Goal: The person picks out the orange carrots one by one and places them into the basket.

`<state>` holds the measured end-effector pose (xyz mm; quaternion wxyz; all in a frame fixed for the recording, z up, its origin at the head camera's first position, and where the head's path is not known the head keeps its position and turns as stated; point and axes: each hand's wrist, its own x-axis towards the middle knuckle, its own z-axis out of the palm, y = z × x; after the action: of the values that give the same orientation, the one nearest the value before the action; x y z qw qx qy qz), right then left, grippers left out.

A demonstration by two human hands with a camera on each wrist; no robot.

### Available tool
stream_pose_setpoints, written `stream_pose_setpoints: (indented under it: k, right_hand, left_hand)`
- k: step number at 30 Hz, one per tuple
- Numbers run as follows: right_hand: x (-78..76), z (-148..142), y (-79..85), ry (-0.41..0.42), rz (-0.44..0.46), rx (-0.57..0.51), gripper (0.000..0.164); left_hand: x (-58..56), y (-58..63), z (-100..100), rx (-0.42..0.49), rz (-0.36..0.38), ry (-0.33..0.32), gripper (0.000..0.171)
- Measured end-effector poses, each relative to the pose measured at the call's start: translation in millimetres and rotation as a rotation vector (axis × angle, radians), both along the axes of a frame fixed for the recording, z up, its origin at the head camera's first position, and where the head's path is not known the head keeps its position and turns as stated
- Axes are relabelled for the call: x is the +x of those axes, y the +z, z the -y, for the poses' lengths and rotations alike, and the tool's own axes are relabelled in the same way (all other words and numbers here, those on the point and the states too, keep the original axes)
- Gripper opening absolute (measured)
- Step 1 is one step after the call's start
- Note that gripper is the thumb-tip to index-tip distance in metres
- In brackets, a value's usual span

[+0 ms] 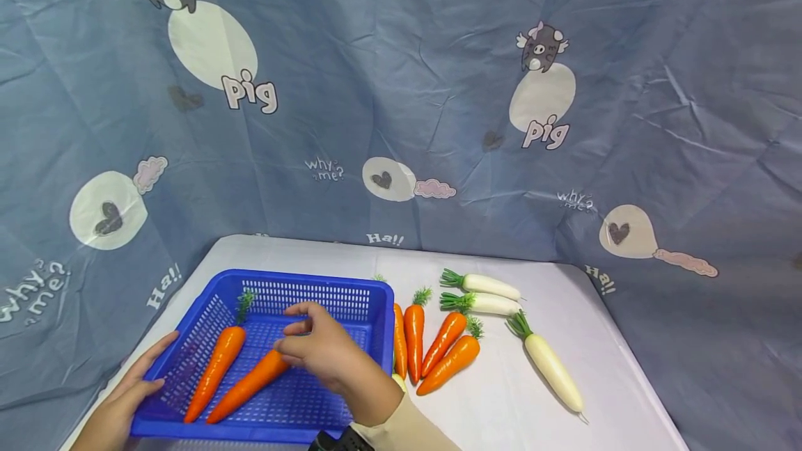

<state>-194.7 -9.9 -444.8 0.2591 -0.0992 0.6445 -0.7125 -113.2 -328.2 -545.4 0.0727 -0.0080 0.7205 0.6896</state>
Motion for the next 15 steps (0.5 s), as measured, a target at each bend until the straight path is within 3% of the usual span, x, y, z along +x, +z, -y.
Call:
stream_pose_setpoints:
  k: [9,15]
  right_hand:
    - [0.5,-16,-6.9,-0.036,-0.036,-0.030,0.050]
    - [-0.4,-25,-10.2,-0.052,-0.047,-0.050,0.051]
  left_hand:
    - [-1.7,8.4,-4,-0.035,0.117,0.032,0.071]
    - [-1.4,3.3,-2,-0.025,0.049,0.020,0.070]
